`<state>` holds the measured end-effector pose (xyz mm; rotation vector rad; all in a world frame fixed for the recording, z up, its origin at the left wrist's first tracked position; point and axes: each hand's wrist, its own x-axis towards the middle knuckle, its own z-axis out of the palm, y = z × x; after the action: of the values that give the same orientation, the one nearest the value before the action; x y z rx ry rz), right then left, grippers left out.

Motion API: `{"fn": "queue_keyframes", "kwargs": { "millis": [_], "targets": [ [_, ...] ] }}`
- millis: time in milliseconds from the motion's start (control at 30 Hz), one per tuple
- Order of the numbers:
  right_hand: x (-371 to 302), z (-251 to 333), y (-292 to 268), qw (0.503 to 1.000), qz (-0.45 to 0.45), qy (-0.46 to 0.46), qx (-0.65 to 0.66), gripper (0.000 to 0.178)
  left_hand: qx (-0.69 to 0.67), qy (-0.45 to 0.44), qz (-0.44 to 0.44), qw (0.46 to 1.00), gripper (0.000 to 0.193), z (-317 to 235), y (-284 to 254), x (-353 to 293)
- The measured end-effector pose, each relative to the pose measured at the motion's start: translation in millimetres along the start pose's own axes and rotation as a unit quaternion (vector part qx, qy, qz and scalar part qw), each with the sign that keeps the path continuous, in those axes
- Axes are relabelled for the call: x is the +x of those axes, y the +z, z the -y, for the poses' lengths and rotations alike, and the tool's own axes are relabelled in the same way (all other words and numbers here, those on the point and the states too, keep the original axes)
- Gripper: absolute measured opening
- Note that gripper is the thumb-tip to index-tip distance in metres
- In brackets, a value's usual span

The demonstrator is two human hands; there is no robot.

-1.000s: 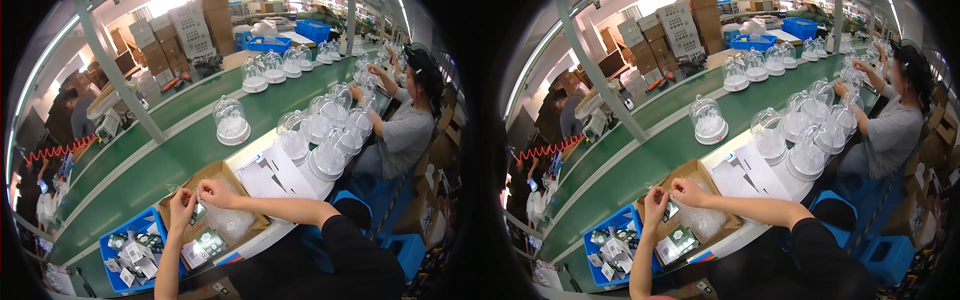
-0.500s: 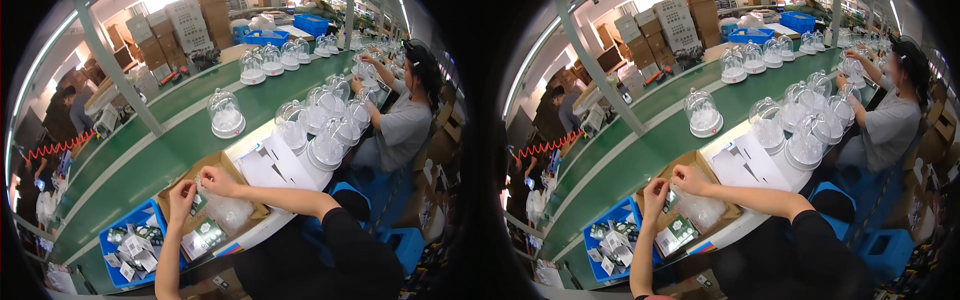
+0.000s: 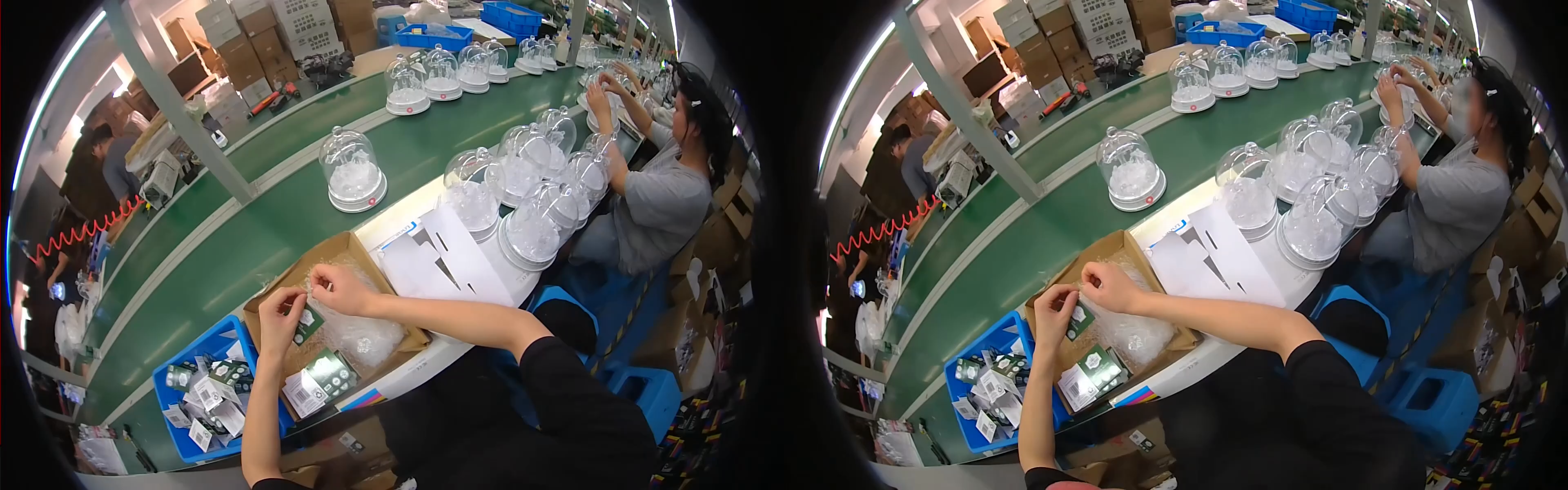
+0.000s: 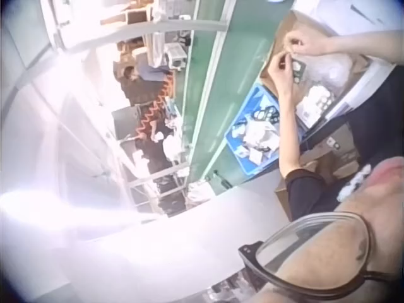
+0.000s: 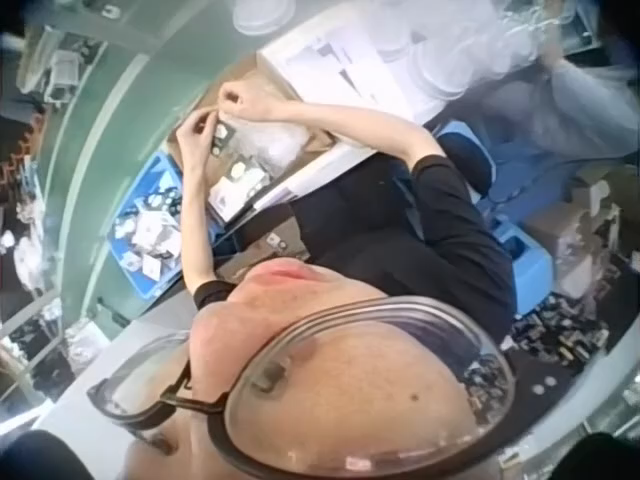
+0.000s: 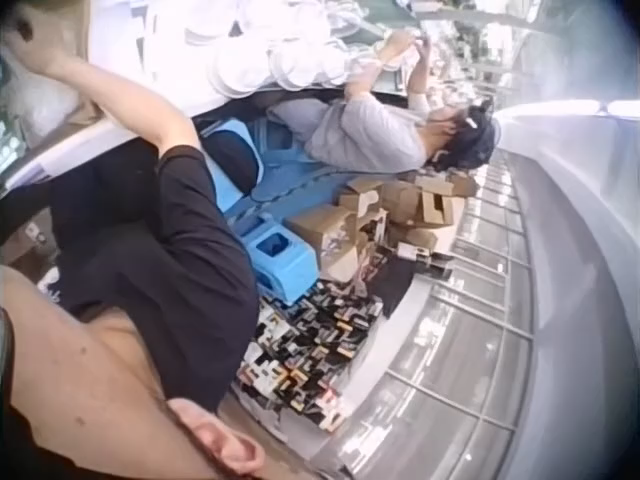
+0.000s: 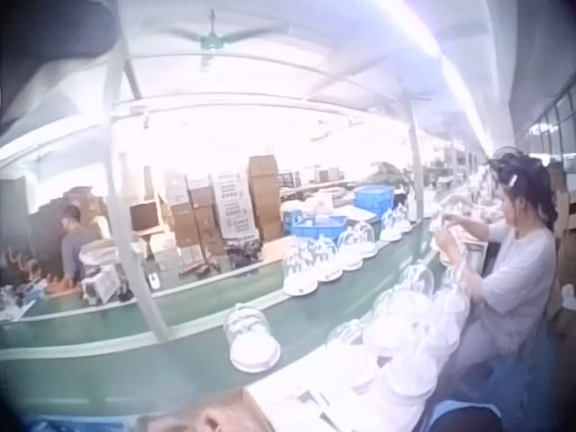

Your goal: Attaching labels and electronic components to the bases of dome-shaped light fixtures on an assembly line.

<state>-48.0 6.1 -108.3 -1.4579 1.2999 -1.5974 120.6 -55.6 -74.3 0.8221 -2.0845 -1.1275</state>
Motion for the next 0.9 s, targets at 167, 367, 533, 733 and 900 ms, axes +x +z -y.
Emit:
{"fn": "queue_keyframes", "kwargs": {
  "millis": [167,367,533,733,900],
  "targets": [
    [1.9,-2.5,2.2,0.999,-0.017,-0.03,-0.007,0.01,0.054,0.065,-0.021,0.996,0.009,-8.1,0.6,1.7],
    [24.0,8.7,-1.0,0.985,0.038,0.102,0.133,0.013,0.081,0.117,-0.085,0.986,0.011,-23.5,1.8,5.4],
    [51.3,38.4,-23.5,0.991,0.09,0.092,0.041,0.014,0.069,0.127,-0.106,0.984,0.014,-37.7,7.6,18.7],
    [98.2,46.9,-58.7,0.979,-0.018,-0.076,-0.19,0.022,0.053,0.139,-0.09,0.985,0.015,-51.2,11.6,76.9],
    [142.8,44.2,-99.4,0.971,-0.129,-0.083,-0.183,0.02,0.06,0.205,-0.138,0.967,0.018,-54.3,34.9,153.5]
  ]
}}
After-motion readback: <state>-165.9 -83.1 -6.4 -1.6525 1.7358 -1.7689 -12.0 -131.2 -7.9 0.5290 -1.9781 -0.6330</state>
